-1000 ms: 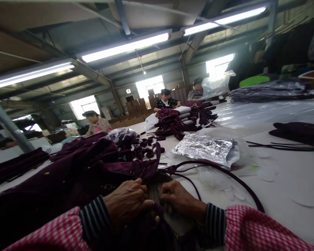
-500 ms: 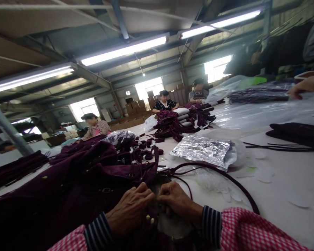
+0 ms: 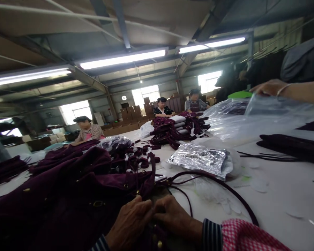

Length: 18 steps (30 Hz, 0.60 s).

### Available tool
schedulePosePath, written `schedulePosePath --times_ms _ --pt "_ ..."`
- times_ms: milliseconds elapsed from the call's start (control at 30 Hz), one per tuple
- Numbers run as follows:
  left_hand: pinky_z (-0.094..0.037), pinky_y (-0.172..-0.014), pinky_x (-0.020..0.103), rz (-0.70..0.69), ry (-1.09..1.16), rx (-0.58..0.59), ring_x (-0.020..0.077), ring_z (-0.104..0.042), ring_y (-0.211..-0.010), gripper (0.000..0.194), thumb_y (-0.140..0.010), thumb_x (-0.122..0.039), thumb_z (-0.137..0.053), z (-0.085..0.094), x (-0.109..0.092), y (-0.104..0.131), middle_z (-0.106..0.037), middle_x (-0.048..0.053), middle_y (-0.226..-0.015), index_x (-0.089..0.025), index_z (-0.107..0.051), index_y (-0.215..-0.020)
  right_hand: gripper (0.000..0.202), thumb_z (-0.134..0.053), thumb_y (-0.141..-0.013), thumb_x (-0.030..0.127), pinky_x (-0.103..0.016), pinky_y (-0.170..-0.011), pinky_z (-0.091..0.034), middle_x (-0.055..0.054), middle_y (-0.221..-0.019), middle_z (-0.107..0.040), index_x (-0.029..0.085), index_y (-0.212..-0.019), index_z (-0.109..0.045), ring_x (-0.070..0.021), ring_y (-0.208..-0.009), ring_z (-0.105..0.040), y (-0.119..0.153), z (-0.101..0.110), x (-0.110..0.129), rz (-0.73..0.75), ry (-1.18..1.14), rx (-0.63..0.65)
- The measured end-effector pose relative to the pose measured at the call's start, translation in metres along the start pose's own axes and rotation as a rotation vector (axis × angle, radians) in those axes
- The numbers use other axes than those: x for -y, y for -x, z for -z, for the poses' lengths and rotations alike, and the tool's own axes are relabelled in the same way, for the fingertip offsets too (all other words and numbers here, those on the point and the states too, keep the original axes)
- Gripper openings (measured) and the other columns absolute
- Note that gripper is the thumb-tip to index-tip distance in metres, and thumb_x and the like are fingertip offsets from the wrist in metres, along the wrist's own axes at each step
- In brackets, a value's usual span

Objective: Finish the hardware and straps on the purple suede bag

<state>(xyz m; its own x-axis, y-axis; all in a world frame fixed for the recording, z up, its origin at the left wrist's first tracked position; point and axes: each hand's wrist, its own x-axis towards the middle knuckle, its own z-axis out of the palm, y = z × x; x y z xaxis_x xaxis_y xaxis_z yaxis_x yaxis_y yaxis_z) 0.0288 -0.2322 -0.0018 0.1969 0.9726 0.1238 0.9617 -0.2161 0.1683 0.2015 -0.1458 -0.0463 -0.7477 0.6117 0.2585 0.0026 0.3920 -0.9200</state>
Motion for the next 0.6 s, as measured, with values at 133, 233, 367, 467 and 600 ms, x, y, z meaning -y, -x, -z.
schedulePosePath --times_ms 133,233,367,467,600 --pt "-0.048 -0.086 0.028 0.026 0.172 -0.122 0.0237 -0.061 -0.096 0.029 -0.093 -0.055 -0.05 0.0 0.005 0.008 -0.069 0.005 -0.092 -0.032 -0.068 -0.094 0.009 -0.064 -0.069 0.014 -0.02 -0.056 -0.037 0.001 -0.064 -0.063 0.013 -0.07 -0.073 -0.0117 -0.061 -0.052 0.002 -0.001 -0.002 -0.02 -0.121 -0.061" --pt "-0.048 -0.08 0.027 0.128 0.273 -0.168 0.0235 -0.063 -0.09 0.03 -0.09 -0.056 -0.052 -0.002 0.006 0.007 -0.069 0.004 -0.085 -0.031 -0.068 -0.085 0.009 -0.064 -0.07 0.014 -0.02 -0.058 -0.038 0.002 -0.067 -0.063 0.013 -0.074 -0.072 -0.0113 -0.063 -0.054 0.002 0.0 -0.003 0.016 -0.133 -0.052" --pt "-0.045 -0.067 0.026 0.182 0.35 -0.168 0.0205 -0.062 -0.075 0.035 -0.091 -0.054 -0.051 -0.002 0.002 0.002 -0.067 0.003 -0.075 -0.028 -0.063 -0.071 0.004 -0.062 -0.07 0.015 -0.019 -0.057 -0.037 0.002 -0.068 -0.06 0.014 -0.071 -0.066 -0.0112 -0.063 -0.051 0.0 0.0 -0.005 -0.003 -0.114 -0.03" --pt "-0.043 -0.068 0.026 0.179 0.313 -0.141 0.0195 -0.062 -0.075 0.033 -0.092 -0.05 -0.051 0.003 -0.001 -0.002 -0.067 0.002 -0.075 -0.027 -0.062 -0.071 0.004 -0.061 -0.068 0.015 -0.02 -0.056 -0.034 0.004 -0.063 -0.053 0.015 -0.065 -0.059 -0.0107 -0.061 -0.046 -0.001 0.0 -0.005 0.006 -0.051 -0.018" --pt "-0.041 -0.074 0.028 0.126 0.188 -0.04 0.0181 -0.062 -0.078 0.024 -0.095 -0.037 -0.049 0.016 -0.01 -0.008 -0.066 0.0 -0.081 -0.024 -0.062 -0.08 0.014 -0.056 -0.067 0.015 -0.024 -0.054 -0.025 0.005 -0.056 -0.038 0.016 -0.058 -0.045 -0.0095 -0.056 -0.037 -0.001 -0.001 -0.003 0.065 0.074 0.017"
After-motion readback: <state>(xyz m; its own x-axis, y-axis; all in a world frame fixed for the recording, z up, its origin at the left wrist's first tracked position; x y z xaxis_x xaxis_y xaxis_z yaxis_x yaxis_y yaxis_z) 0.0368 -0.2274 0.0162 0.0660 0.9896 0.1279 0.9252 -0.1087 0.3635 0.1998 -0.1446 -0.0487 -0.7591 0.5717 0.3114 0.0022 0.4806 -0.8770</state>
